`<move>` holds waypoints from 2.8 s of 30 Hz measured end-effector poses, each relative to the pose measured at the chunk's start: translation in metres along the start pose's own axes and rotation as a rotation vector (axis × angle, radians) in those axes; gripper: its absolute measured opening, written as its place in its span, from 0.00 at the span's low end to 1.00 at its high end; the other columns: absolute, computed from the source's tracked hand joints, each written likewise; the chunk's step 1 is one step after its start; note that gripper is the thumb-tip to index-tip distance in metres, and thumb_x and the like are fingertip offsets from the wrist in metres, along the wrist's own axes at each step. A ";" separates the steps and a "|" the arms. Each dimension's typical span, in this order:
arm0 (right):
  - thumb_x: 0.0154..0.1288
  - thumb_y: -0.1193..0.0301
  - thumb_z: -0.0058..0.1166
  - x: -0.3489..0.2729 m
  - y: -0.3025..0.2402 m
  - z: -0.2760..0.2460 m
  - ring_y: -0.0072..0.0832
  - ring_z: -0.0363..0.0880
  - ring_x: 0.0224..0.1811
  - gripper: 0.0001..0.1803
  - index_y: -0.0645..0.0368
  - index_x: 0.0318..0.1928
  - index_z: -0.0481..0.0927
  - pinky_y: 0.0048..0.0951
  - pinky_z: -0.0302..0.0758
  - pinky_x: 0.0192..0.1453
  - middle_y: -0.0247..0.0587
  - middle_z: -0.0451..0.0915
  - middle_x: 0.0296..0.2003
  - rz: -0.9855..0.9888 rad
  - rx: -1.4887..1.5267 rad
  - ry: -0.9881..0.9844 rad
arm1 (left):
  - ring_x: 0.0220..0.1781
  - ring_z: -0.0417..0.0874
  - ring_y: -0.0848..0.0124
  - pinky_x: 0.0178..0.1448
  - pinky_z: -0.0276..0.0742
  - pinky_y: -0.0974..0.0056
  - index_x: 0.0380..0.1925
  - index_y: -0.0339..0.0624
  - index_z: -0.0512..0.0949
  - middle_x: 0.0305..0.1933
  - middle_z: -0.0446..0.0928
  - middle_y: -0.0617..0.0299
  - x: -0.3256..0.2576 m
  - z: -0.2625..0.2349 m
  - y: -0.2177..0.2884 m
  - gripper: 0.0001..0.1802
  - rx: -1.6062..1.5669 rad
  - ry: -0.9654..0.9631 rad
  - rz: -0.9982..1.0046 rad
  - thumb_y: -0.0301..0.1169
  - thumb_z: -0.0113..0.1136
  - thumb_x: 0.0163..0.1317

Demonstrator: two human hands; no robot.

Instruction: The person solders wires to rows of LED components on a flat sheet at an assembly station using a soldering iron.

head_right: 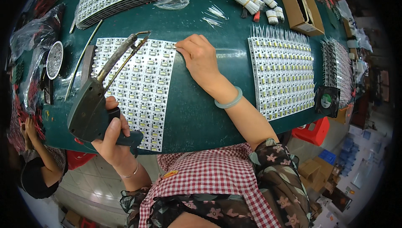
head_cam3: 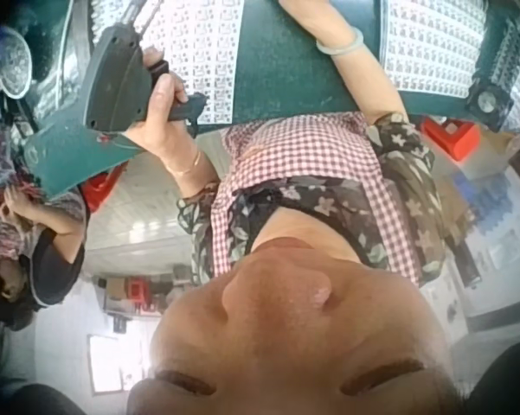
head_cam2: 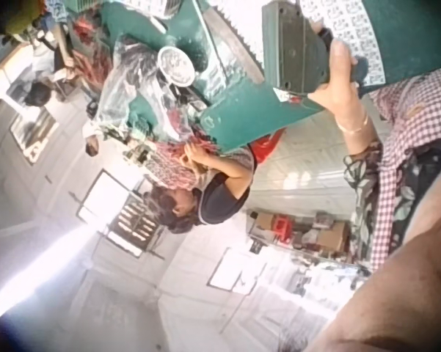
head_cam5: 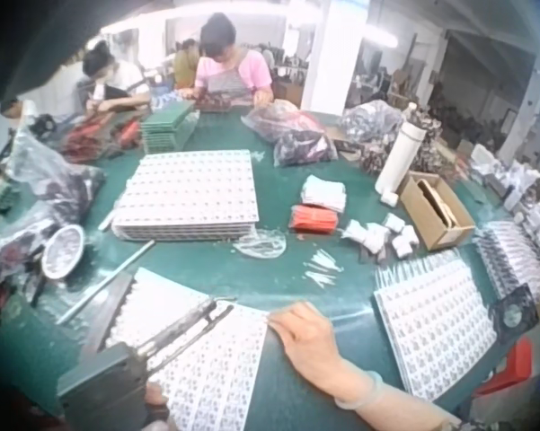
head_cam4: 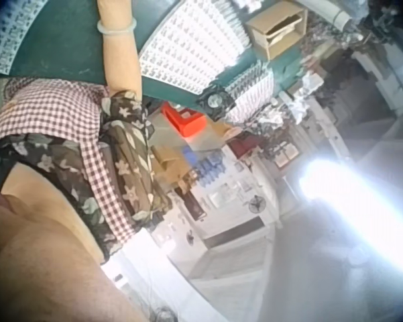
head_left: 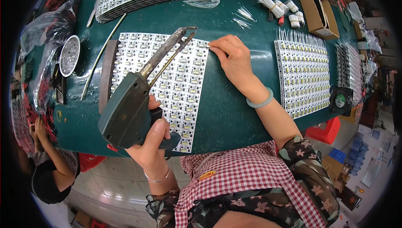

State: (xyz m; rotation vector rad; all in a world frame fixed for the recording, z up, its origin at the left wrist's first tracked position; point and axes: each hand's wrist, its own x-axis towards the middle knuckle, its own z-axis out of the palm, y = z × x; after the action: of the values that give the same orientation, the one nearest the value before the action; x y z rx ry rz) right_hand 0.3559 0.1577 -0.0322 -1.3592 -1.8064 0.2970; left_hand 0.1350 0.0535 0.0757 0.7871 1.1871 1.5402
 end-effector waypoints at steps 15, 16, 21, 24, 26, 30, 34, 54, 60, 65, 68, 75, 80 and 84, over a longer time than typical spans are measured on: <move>0.50 0.86 0.56 -0.006 -0.015 -0.007 0.36 0.77 0.37 0.13 0.61 0.37 0.84 0.33 0.78 0.40 0.38 0.78 0.35 -0.055 -0.210 -0.049 | 0.21 0.75 0.72 0.19 0.68 0.73 0.57 0.26 0.72 0.48 0.80 0.44 0.006 0.003 -0.012 0.28 0.089 -0.012 -0.048 0.18 0.61 0.52; 0.50 0.86 0.56 -0.006 -0.013 -0.007 0.36 0.77 0.37 0.13 0.61 0.37 0.84 0.33 0.78 0.40 0.38 0.78 0.35 -0.053 -0.211 -0.050 | 0.21 0.75 0.72 0.19 0.68 0.73 0.57 0.26 0.72 0.48 0.80 0.44 0.006 0.005 -0.011 0.28 0.128 -0.020 -0.048 0.18 0.61 0.51; 0.49 0.86 0.58 -0.008 -0.009 -0.005 0.35 0.77 0.36 0.14 0.60 0.37 0.85 0.33 0.77 0.39 0.37 0.78 0.33 -0.047 -0.175 0.011 | 0.21 0.75 0.72 0.20 0.68 0.72 0.56 0.26 0.73 0.47 0.80 0.44 0.006 0.007 -0.009 0.29 0.174 -0.005 -0.060 0.18 0.60 0.51; 0.51 0.86 0.60 -0.008 -0.009 -0.006 0.35 0.78 0.35 0.13 0.60 0.37 0.86 0.34 0.77 0.37 0.38 0.78 0.32 -0.002 -0.114 0.035 | 0.26 0.79 0.72 0.25 0.73 0.71 0.56 0.25 0.72 0.45 0.81 0.46 0.007 0.007 -0.009 0.30 0.109 -0.003 -0.120 0.16 0.64 0.49; 0.52 0.85 0.61 -0.005 -0.009 -0.009 0.36 0.79 0.34 0.11 0.61 0.37 0.86 0.34 0.77 0.37 0.39 0.79 0.31 0.037 -0.067 0.055 | 0.26 0.79 0.72 0.25 0.73 0.71 0.56 0.26 0.72 0.45 0.81 0.47 0.008 0.009 -0.009 0.29 0.133 0.002 -0.127 0.15 0.63 0.50; 0.55 0.83 0.64 0.005 -0.014 -0.025 0.41 0.81 0.32 0.08 0.63 0.37 0.87 0.36 0.78 0.37 0.44 0.81 0.30 0.215 0.055 0.038 | 0.27 0.79 0.71 0.25 0.73 0.71 0.57 0.26 0.72 0.46 0.81 0.46 0.010 0.007 -0.010 0.29 0.116 -0.014 -0.119 0.15 0.62 0.51; 0.55 0.80 0.63 0.027 -0.008 -0.061 0.45 0.83 0.35 0.08 0.63 0.37 0.87 0.40 0.79 0.40 0.48 0.82 0.32 0.124 -0.162 -0.127 | 0.18 0.74 0.72 0.19 0.68 0.71 0.53 0.25 0.73 0.49 0.78 0.43 0.012 0.001 -0.014 0.26 0.140 0.026 -0.049 0.19 0.60 0.51; 0.43 0.81 0.65 0.071 -0.001 -0.075 0.42 0.85 0.38 0.07 0.60 0.26 0.83 0.36 0.81 0.39 0.48 0.83 0.29 -0.259 -0.870 -0.749 | 0.25 0.78 0.73 0.26 0.73 0.72 0.58 0.27 0.72 0.46 0.81 0.45 0.003 -0.002 -0.010 0.31 0.036 -0.022 -0.128 0.19 0.65 0.50; 0.41 0.77 0.68 0.067 0.000 -0.071 0.32 0.82 0.37 0.06 0.56 0.23 0.83 0.32 0.71 0.37 0.40 0.83 0.29 -0.433 -1.042 -0.667 | 0.20 0.76 0.72 0.20 0.70 0.72 0.55 0.26 0.73 0.48 0.79 0.43 0.002 -0.001 -0.013 0.28 0.097 -0.024 -0.079 0.20 0.62 0.51; 0.46 0.78 0.65 0.062 0.000 -0.075 0.35 0.82 0.38 0.07 0.57 0.30 0.85 0.34 0.74 0.37 0.37 0.80 0.30 -0.396 -0.848 -0.497 | 0.22 0.77 0.72 0.21 0.71 0.72 0.57 0.26 0.72 0.48 0.79 0.43 0.001 -0.003 -0.013 0.29 0.124 -0.021 -0.075 0.20 0.63 0.52; 0.51 0.79 0.62 0.043 -0.003 -0.059 0.37 0.80 0.37 0.07 0.56 0.33 0.84 0.36 0.76 0.38 0.37 0.78 0.30 -0.224 -0.395 -0.213 | 0.23 0.77 0.72 0.21 0.71 0.71 0.58 0.27 0.72 0.48 0.79 0.43 0.001 -0.005 -0.016 0.30 0.156 0.000 -0.074 0.21 0.63 0.52; 0.53 0.79 0.65 0.016 -0.007 -0.020 0.35 0.78 0.33 0.06 0.58 0.33 0.85 0.34 0.77 0.35 0.36 0.80 0.29 -0.140 -0.197 0.003 | 0.24 0.78 0.72 0.20 0.70 0.72 0.59 0.26 0.71 0.49 0.80 0.42 0.003 -0.003 -0.014 0.30 0.136 -0.038 -0.137 0.18 0.62 0.52; 0.52 0.80 0.65 0.005 0.000 -0.012 0.35 0.78 0.33 0.06 0.59 0.33 0.84 0.33 0.77 0.36 0.37 0.80 0.30 -0.107 -0.135 -0.008 | 0.31 0.80 0.74 0.32 0.76 0.70 0.55 0.28 0.75 0.48 0.82 0.50 0.001 -0.002 -0.006 0.27 0.295 -0.052 -0.220 0.17 0.69 0.53; 0.51 0.81 0.63 0.002 0.001 -0.009 0.34 0.78 0.34 0.08 0.60 0.34 0.84 0.33 0.77 0.36 0.38 0.79 0.31 -0.132 -0.102 0.000 | 0.35 0.82 0.72 0.39 0.78 0.69 0.52 0.29 0.78 0.46 0.83 0.52 0.004 -0.004 -0.019 0.25 0.469 -0.094 -0.054 0.18 0.71 0.53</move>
State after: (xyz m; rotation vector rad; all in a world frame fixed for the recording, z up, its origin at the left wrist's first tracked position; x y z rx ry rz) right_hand 0.3635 0.1574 -0.0262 -1.3017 -1.9236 0.1362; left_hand 0.1364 0.0563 0.0557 1.1090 1.5084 1.1777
